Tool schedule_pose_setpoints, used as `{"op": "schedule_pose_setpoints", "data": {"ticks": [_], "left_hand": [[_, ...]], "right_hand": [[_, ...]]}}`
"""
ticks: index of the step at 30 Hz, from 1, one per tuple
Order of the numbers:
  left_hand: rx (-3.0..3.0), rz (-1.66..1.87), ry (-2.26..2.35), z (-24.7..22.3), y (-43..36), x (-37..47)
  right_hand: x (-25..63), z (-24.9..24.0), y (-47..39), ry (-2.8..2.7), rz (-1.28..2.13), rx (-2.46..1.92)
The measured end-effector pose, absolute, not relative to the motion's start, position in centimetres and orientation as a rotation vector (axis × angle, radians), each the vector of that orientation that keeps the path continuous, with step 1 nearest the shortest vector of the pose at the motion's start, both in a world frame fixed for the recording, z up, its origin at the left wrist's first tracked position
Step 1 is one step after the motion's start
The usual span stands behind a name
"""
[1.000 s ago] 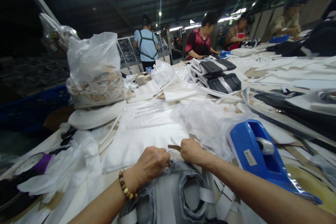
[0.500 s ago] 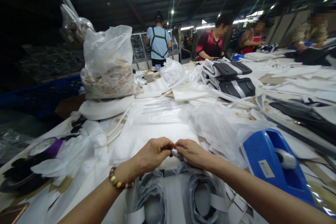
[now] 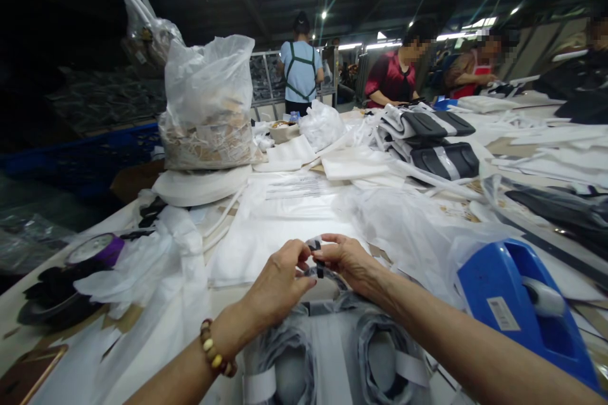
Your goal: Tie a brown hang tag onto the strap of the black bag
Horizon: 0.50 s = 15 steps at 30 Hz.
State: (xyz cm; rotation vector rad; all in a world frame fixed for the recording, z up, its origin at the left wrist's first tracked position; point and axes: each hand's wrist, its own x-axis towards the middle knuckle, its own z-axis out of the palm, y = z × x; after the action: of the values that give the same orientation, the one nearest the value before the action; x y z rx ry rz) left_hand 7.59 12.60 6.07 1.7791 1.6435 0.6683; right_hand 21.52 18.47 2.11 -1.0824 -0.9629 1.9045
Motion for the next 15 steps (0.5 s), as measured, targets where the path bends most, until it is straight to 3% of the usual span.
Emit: {"op": "schedule_pose_setpoints", "data": {"ticks": [4,7,11,15], "left_hand": [[1.694,0.511,1.650,5.4,13.7,7.5],[1.733,0.422,1.582,5.1,14.3,7.2],[1.824,0.336,1.512,5.7,14.5,7.0],[2.044,0.317,1.450,5.9,13.2,7.1]], "right_hand": [[21.9,3.1,17.8,-1.015,1.844,-1.005],[22.8,3.9,16.2,-1.359,1.702,-0.877],[24.1,3.7,13.7,-2.186,0.923,-0.688],[24.3,3.4,11.6,-2.480,0.238,-0.589]]}}
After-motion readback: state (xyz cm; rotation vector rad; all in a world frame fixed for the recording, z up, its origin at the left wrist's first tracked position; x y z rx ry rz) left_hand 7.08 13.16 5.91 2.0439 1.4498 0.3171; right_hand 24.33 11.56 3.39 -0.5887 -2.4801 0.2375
